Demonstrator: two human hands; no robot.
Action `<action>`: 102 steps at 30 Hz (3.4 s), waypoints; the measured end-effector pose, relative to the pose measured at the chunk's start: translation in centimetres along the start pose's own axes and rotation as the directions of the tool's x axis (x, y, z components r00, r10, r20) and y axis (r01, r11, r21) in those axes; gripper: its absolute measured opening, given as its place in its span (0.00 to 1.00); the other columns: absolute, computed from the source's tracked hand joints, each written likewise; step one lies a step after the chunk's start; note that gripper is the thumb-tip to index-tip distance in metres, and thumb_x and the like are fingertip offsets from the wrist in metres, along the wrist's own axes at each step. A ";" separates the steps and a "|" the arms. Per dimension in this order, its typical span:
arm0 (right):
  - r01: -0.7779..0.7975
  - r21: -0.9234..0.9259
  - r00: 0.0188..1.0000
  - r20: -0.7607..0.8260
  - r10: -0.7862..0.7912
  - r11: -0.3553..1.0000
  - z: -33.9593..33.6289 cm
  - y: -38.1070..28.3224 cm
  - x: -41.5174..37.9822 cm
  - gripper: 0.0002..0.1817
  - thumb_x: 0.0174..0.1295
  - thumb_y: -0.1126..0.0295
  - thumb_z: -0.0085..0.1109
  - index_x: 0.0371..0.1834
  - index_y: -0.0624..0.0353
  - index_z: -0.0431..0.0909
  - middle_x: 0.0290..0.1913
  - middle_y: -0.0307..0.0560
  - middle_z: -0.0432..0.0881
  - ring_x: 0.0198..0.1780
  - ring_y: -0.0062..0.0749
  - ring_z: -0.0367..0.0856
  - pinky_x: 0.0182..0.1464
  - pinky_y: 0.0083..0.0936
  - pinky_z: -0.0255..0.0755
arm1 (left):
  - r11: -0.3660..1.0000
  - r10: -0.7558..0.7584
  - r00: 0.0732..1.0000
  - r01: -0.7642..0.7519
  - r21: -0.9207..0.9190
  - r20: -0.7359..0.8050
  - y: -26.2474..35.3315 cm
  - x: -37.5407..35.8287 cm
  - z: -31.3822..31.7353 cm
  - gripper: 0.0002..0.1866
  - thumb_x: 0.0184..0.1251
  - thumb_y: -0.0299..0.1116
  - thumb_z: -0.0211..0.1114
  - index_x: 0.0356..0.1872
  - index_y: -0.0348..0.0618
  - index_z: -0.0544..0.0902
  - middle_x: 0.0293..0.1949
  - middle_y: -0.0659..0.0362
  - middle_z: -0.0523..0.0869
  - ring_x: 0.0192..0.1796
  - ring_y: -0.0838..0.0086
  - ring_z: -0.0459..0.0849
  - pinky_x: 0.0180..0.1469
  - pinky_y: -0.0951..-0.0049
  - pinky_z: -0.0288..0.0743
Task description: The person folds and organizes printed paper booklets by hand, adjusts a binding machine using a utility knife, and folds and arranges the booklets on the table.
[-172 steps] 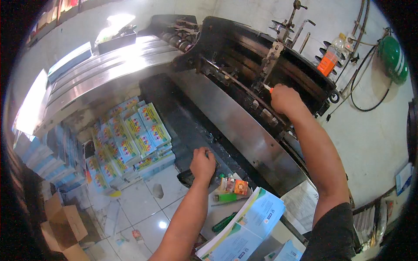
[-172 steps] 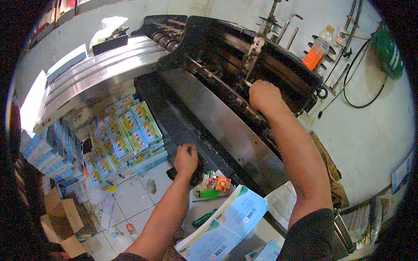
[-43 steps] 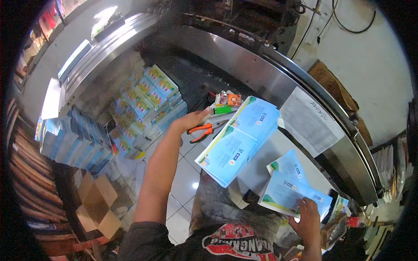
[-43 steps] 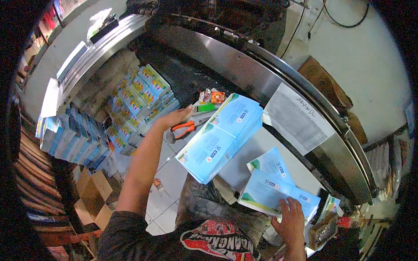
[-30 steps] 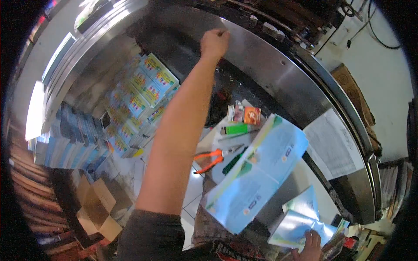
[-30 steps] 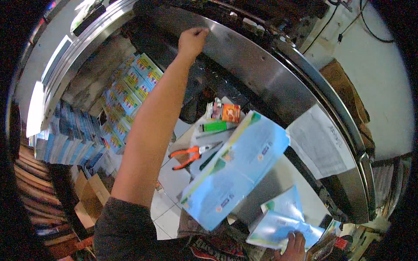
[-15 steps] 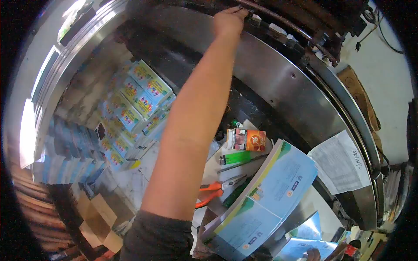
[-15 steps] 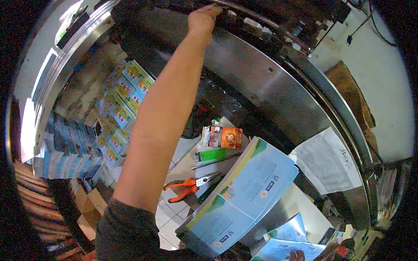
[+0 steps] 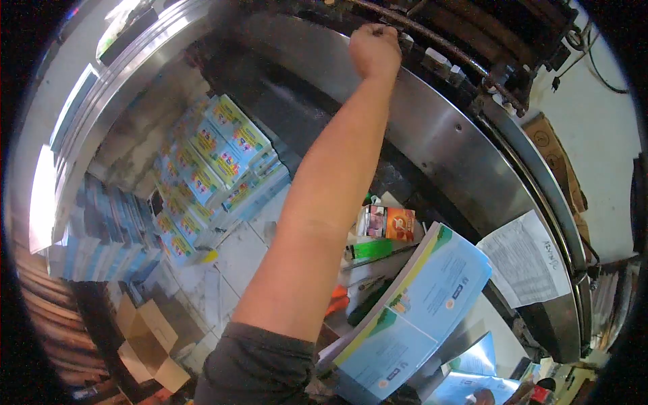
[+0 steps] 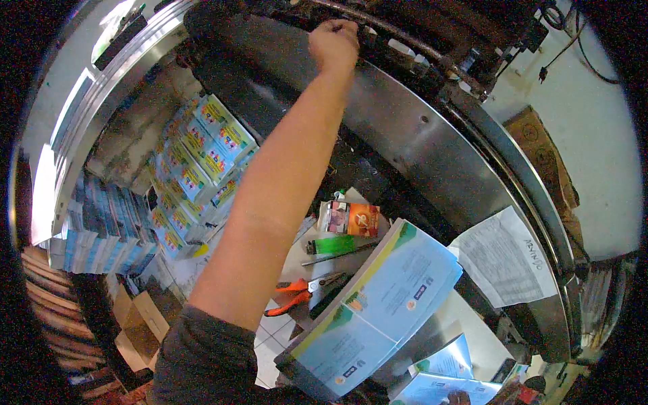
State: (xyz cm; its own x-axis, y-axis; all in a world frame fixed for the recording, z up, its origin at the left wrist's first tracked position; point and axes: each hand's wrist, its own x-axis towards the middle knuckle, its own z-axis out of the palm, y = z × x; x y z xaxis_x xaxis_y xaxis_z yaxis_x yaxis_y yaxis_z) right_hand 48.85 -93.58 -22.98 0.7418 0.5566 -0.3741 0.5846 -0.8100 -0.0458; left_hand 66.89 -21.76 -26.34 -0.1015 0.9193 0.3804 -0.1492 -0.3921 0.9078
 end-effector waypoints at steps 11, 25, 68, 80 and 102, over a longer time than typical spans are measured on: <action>-0.032 0.031 0.999 0.001 0.032 0.999 -1.4 -1.9 0.5 0.35 0.46 0.75 0.63 0.63 0.61 0.67 0.64 0.58 0.66 0.63 0.52 0.72 0.60 0.39 0.79 | 0.981 -0.111 0.976 0.138 -0.136 0.186 1.0 0.1 -1.6 0.21 0.56 0.35 0.71 0.52 0.39 0.86 0.42 0.46 0.89 0.46 0.57 0.87 0.53 0.65 0.78; -0.055 0.055 0.998 0.015 0.054 0.997 -0.6 -0.9 0.3 0.36 0.48 0.76 0.62 0.65 0.60 0.64 0.64 0.59 0.65 0.59 0.55 0.76 0.58 0.38 0.80 | 0.923 0.293 0.876 -0.364 0.126 0.384 0.6 -1.6 -5.5 0.16 0.61 0.40 0.68 0.48 0.47 0.88 0.53 0.47 0.79 0.57 0.56 0.79 0.61 0.62 0.73; 0.132 -0.036 0.989 0.075 -0.129 0.991 -3.4 -1.8 0.2 0.38 0.49 0.69 0.71 0.66 0.62 0.67 0.65 0.60 0.69 0.68 0.57 0.65 0.70 0.46 0.62 | 0.798 -0.598 0.463 0.272 0.537 0.654 2.2 -19.9 -34.0 0.39 0.63 0.61 0.66 0.62 0.35 0.76 0.49 0.47 0.84 0.52 0.64 0.82 0.56 0.67 0.75; 0.084 -0.034 0.991 0.106 -0.080 0.996 -3.5 -2.1 0.2 0.38 0.47 0.71 0.73 0.64 0.63 0.67 0.64 0.58 0.70 0.68 0.55 0.66 0.71 0.43 0.61 | 0.818 -0.571 0.490 0.271 0.508 0.659 2.4 -19.9 -34.0 0.39 0.61 0.57 0.71 0.63 0.33 0.75 0.43 0.51 0.83 0.47 0.69 0.81 0.52 0.71 0.75; 0.082 -0.031 0.992 0.097 -0.078 0.996 -2.9 0.0 -0.7 0.39 0.52 0.65 0.67 0.69 0.61 0.65 0.67 0.60 0.69 0.70 0.56 0.65 0.70 0.44 0.63 | 0.854 -0.298 0.528 -0.225 0.469 0.796 6.0 -9.7 -26.1 0.33 0.65 0.50 0.69 0.62 0.35 0.76 0.51 0.44 0.84 0.51 0.61 0.85 0.55 0.64 0.77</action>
State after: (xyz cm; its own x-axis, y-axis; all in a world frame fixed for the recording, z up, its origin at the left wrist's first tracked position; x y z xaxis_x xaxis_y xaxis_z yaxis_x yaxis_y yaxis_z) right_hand 49.30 -93.42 -20.08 0.6584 0.5979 -0.4571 0.6531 -0.7558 -0.0477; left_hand 41.33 -33.95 -29.20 0.7734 0.6299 0.0712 0.3567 -0.5252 0.7726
